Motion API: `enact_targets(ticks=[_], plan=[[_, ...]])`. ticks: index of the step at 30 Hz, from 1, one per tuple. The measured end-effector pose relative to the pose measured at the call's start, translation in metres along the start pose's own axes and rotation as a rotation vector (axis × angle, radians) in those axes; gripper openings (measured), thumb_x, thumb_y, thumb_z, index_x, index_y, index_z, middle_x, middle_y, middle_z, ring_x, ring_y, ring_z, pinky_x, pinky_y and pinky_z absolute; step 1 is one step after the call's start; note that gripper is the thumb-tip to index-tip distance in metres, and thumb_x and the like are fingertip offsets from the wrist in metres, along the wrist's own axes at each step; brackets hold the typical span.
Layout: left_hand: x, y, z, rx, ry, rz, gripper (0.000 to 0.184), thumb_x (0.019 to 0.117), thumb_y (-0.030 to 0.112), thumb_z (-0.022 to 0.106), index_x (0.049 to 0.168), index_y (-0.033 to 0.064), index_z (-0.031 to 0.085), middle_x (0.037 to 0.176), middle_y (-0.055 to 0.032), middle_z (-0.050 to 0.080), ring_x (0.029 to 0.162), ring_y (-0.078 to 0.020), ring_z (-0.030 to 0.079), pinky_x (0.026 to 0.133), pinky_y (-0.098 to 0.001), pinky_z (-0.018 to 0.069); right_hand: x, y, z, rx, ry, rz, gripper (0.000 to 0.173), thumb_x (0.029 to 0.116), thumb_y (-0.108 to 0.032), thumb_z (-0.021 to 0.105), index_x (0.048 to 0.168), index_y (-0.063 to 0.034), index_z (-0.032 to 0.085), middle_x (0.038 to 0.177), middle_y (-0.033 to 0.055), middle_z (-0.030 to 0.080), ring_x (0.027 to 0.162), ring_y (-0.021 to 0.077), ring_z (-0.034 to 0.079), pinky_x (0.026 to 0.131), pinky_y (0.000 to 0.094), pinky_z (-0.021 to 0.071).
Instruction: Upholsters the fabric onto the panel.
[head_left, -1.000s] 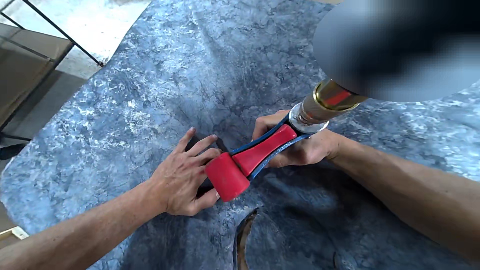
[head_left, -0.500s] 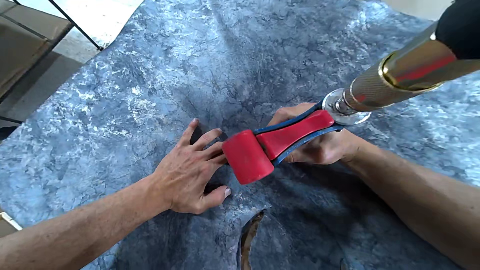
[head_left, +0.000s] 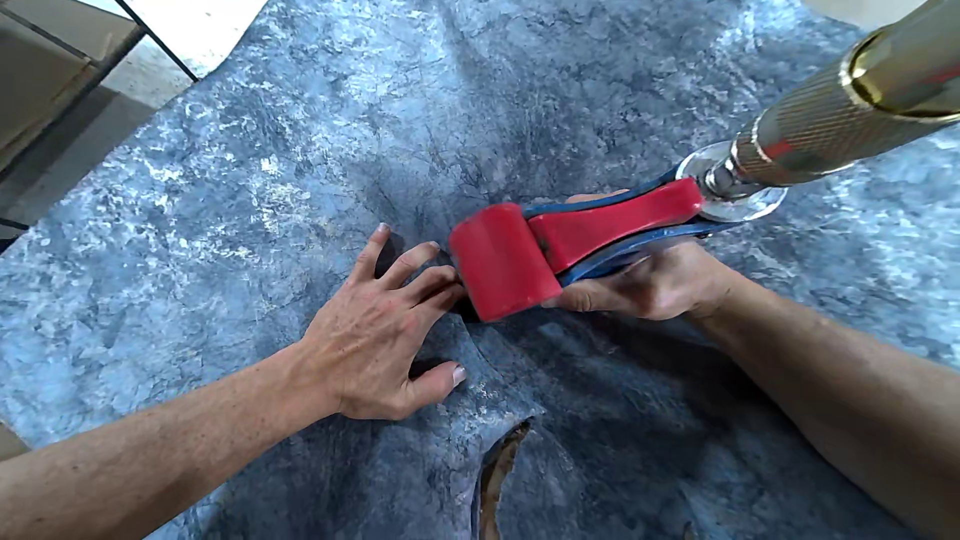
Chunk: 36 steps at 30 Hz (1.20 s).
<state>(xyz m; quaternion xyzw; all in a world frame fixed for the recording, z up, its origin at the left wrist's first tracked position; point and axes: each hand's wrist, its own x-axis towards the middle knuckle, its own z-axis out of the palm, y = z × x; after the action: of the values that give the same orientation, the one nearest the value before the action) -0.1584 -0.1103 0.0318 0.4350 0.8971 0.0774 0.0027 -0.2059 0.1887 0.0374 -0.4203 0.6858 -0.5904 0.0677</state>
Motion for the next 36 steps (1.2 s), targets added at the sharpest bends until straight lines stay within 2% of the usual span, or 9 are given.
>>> enact_targets(ticks=[3, 7, 13, 17, 21, 26, 29, 33, 36], plan=[[0.0, 0.0, 0.001, -0.003, 0.022, -0.016, 0.075, 0.092, 0.072, 0.035, 0.139, 0.0211, 0.064, 0.145, 0.0008, 0.059, 0.149, -0.0289, 0.039, 0.12, -0.0729, 0.014, -0.003, -0.002, -0.001, -0.052, 0.019, 0.02, 0.031, 0.0834, -0.022, 0.081, 0.108, -0.0107, 0.067, 0.094, -0.0077, 0.073, 0.09, 0.0011, 0.069, 0.084, 0.0196, 0.0594], [0.0, 0.001, -0.001, 0.019, 0.024, -0.06, 0.077, 0.0896, 0.074, 0.037, 0.136, 0.0188, 0.065, 0.142, -0.0013, 0.061, 0.147, -0.0283, 0.041, 0.12, -0.0709, 0.0158, -0.006, -0.003, 0.003, -0.082, 0.052, 0.012, 0.032, 0.0852, -0.015, 0.08, 0.114, -0.0082, 0.067, 0.103, -0.0049, 0.076, 0.098, 0.0041, 0.071, 0.093, 0.0228, 0.0601], [0.0, 0.001, -0.001, 0.021, 0.036, -0.053, 0.079, 0.0894, 0.074, 0.039, 0.138, 0.0161, 0.063, 0.144, -0.0041, 0.059, 0.148, -0.0301, 0.039, 0.12, -0.0716, 0.0144, -0.005, -0.004, 0.007, -0.088, 0.085, 0.038, 0.034, 0.0849, -0.013, 0.08, 0.115, -0.0093, 0.066, 0.105, -0.0053, 0.076, 0.099, 0.0055, 0.072, 0.092, 0.0217, 0.0604], [-0.001, 0.002, 0.0, 0.033, 0.082, -0.094, 0.08, 0.0882, 0.075, 0.04, 0.133, 0.0131, 0.066, 0.143, -0.0061, 0.06, 0.147, -0.0327, 0.04, 0.119, -0.0714, 0.0162, -0.007, -0.002, 0.006, -0.101, 0.092, 0.036, 0.038, 0.0857, -0.016, 0.081, 0.119, -0.0113, 0.064, 0.108, -0.0064, 0.075, 0.101, 0.0061, 0.072, 0.093, 0.0229, 0.0607], [-0.001, 0.003, -0.001, 0.035, 0.089, -0.106, 0.078, 0.0881, 0.075, 0.041, 0.129, 0.0142, 0.068, 0.141, -0.0051, 0.062, 0.146, -0.0329, 0.041, 0.118, -0.0728, 0.0169, -0.009, -0.002, 0.006, -0.17, 0.115, 0.035, 0.041, 0.0852, -0.022, 0.081, 0.121, -0.0137, 0.063, 0.109, -0.0089, 0.074, 0.103, 0.0038, 0.071, 0.093, 0.0218, 0.06], [0.0, 0.003, 0.0, 0.041, 0.08, -0.105, 0.077, 0.0885, 0.075, 0.04, 0.128, 0.0149, 0.069, 0.141, -0.0045, 0.061, 0.147, -0.0324, 0.041, 0.118, -0.0726, 0.0166, -0.008, -0.002, 0.005, -0.112, 0.105, 0.039, 0.041, 0.0854, -0.018, 0.081, 0.121, -0.0134, 0.062, 0.11, -0.0075, 0.074, 0.103, 0.0053, 0.071, 0.093, 0.0228, 0.0602], [0.0, 0.002, -0.001, 0.039, 0.075, -0.104, 0.078, 0.0886, 0.074, 0.04, 0.129, 0.0148, 0.069, 0.142, -0.005, 0.061, 0.147, -0.0327, 0.04, 0.118, -0.073, 0.0166, -0.004, 0.0, 0.005, -0.107, 0.083, 0.006, 0.036, 0.0857, -0.016, 0.08, 0.118, -0.0133, 0.064, 0.106, -0.0093, 0.073, 0.1, 0.003, 0.07, 0.092, 0.021, 0.06], [0.0, 0.002, 0.0, 0.037, 0.089, -0.096, 0.08, 0.0887, 0.075, 0.039, 0.131, 0.0144, 0.068, 0.143, -0.0057, 0.06, 0.147, -0.0327, 0.04, 0.119, -0.0722, 0.0156, -0.005, -0.003, 0.005, -0.121, 0.112, 0.027, 0.034, 0.0825, -0.014, 0.082, 0.113, -0.0088, 0.067, 0.101, -0.0061, 0.074, 0.097, 0.0034, 0.071, 0.09, 0.0206, 0.0599], [-0.004, -0.003, 0.002, 0.007, 0.218, -0.065, 0.077, 0.091, 0.068, 0.04, 0.132, 0.0093, 0.067, 0.143, -0.0093, 0.06, 0.146, -0.0321, 0.041, 0.123, -0.0664, 0.0147, -0.015, -0.019, -0.001, -0.273, 0.169, 0.07, 0.033, 0.0844, -0.027, 0.081, 0.112, -0.0155, 0.067, 0.102, -0.0136, 0.071, 0.098, -0.0051, 0.067, 0.088, 0.0148, 0.0571]])
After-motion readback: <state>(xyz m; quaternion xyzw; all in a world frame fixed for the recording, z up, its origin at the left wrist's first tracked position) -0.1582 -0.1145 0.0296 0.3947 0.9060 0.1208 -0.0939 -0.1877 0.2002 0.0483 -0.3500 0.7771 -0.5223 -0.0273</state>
